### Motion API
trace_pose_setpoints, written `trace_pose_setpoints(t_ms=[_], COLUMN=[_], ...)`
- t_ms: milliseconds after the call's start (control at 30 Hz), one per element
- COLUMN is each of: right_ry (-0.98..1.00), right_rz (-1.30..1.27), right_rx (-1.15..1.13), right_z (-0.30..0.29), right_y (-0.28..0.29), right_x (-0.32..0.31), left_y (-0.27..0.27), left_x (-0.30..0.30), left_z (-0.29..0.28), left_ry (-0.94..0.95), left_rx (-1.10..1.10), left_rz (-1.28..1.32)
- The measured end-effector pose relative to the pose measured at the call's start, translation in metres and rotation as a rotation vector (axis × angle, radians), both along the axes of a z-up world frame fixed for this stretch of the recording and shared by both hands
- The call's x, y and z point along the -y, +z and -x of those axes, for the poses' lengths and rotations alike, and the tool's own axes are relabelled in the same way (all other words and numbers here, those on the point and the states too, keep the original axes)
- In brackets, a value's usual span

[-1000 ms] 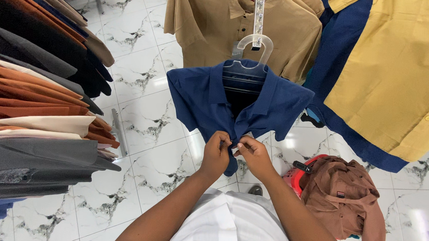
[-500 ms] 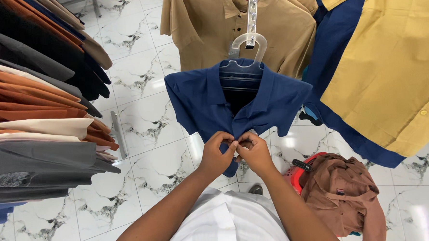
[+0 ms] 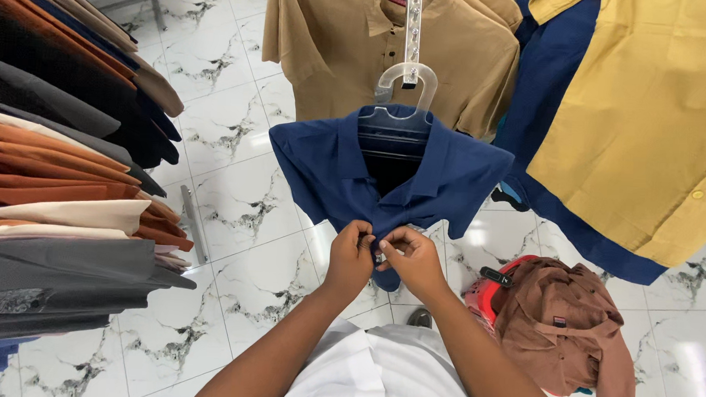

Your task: The person takes a shirt from a rack, removes it from its hanger, unfolds it, and then places it back onto the hanger and buttons it.

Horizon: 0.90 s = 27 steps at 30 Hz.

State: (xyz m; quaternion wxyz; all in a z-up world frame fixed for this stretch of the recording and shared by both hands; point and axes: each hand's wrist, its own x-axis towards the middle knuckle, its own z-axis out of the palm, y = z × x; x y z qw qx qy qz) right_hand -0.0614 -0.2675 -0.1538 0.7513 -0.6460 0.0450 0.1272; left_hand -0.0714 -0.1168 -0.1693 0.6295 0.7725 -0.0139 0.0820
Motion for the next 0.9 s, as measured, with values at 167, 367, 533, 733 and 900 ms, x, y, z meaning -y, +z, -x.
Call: trace_pose_setpoints(t_ms=[167, 367, 533, 733, 900], right_ry=[-0.013, -0.043, -0.002, 0.063, -0.016], right_rz=[0.092, 0.099, 0.174, 0.082, -0.208], right_rx=[0.081, 0.098, 0.125, -0.002, -0.305], right_z=[0.001, -0.001, 0.002, -0.010, 0.001], right_y=[0.001, -0.007, 0.020, -0.021, 0.029], right_x=[-0.002, -0.004, -0.005, 0.001, -0.013], left_y=[0.014, 0.003, 0.008, 0.013, -0.002], left_x=[0.002, 0.001, 0.003, -0.002, -0.012], left_z=[0.002, 0.002, 0.005, 0.001, -0.004], left_ry=[0.029, 0.036, 0.055, 0.059, 0.128], left_rx=[0.006, -0.022, -0.095, -0.229, -0.316], left_rz=[-0.059, -0.034, 0.044, 0.181, 0.292])
